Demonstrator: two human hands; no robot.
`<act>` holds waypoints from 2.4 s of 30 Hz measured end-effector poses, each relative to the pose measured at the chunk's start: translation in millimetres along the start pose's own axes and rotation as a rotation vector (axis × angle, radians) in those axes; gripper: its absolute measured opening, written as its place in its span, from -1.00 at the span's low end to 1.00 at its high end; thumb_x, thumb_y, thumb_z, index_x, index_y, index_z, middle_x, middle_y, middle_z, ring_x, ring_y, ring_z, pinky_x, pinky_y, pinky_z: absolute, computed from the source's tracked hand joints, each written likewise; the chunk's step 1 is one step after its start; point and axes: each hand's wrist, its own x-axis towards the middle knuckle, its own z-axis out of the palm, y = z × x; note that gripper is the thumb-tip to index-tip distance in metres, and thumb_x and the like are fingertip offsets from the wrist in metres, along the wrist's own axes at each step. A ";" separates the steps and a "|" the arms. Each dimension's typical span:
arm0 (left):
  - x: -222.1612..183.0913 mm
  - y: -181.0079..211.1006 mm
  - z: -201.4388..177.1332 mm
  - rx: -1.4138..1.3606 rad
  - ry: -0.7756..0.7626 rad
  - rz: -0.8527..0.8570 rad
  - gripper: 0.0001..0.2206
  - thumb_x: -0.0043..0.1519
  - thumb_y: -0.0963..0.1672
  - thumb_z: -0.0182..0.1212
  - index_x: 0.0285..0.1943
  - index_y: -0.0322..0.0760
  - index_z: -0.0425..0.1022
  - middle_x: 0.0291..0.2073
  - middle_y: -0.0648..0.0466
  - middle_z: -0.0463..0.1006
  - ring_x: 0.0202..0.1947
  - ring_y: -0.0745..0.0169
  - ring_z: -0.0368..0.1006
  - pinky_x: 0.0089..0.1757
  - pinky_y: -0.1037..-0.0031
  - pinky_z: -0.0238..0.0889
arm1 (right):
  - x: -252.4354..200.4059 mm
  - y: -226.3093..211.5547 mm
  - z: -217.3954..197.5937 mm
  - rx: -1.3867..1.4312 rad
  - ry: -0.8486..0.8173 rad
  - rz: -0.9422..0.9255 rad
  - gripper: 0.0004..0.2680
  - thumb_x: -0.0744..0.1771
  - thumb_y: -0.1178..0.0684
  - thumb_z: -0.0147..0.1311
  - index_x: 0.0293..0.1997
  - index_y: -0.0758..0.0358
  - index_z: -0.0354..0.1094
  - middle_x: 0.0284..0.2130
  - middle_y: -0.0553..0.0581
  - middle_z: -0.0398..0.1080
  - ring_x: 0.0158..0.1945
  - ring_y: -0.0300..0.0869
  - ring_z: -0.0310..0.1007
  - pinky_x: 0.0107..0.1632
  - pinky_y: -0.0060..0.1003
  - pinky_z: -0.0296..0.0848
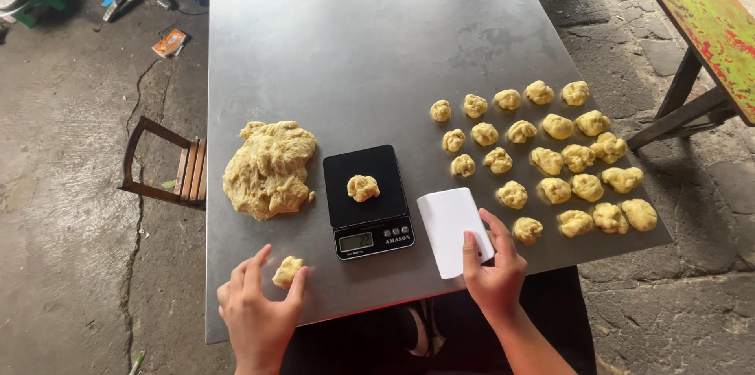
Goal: Dividing and weighing dough portions on a digital scale using a bench scraper
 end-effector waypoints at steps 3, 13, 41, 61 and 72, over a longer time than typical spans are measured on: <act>8.5 9.5 -0.5 -0.052 0.079 0.129 -0.44 -0.04 0.09 0.50 0.19 0.09 0.59 0.06 0.23 0.57 0.07 -0.08 0.38 0.04 0.02 0.27 | 6.6 -6.9 -1.2 -0.008 -0.014 -0.031 -0.74 0.36 0.13 0.16 0.18 0.30 0.35 -0.59 -0.10 0.32 -0.55 -0.34 0.30 -0.40 -0.44 0.39; 8.9 -11.4 0.1 0.119 -0.239 0.012 -0.54 0.02 0.18 0.35 0.13 0.31 0.59 0.05 0.31 0.51 0.08 -0.01 0.38 -0.02 -0.02 0.30 | 2.4 -12.3 -19.6 -0.257 -0.207 0.000 -0.64 0.28 0.00 0.30 0.16 0.28 0.38 -0.47 0.05 0.51 -0.50 -0.10 0.51 -0.42 -0.18 0.50; 128.0 12.3 50.1 0.262 0.329 0.909 -0.91 0.10 -0.02 0.46 -0.38 0.25 0.61 0.19 0.32 0.42 0.09 0.04 0.21 -0.04 0.11 0.02 | 3.1 -32.2 -67.2 -0.185 -0.244 -0.191 -0.78 0.29 0.07 0.26 0.01 0.18 0.45 -0.28 -0.03 0.51 -0.39 -0.30 0.38 -0.28 -0.44 0.44; 93.5 22.0 20.7 0.569 0.246 0.903 -0.64 0.21 0.15 0.03 -0.04 0.08 0.63 0.51 0.17 0.25 0.20 -0.01 0.17 -0.02 -0.04 0.06 | 15.1 -56.9 -55.8 -0.049 -0.322 -0.249 -0.77 0.28 0.02 0.26 0.02 0.11 0.44 -0.26 -0.08 0.50 -0.57 -0.36 0.27 -0.43 -0.52 0.41; 7.5 -48.6 9.6 -0.361 -0.030 0.328 -0.36 0.07 0.00 0.39 0.37 -0.21 0.41 0.27 -0.04 0.47 0.34 0.05 0.30 0.31 0.25 0.12 | 67.3 -81.6 74.3 -0.204 -0.643 -0.106 -0.49 0.29 -0.29 0.18 0.35 0.08 0.27 -0.12 0.05 0.34 -0.34 0.00 0.53 -0.40 -0.06 0.50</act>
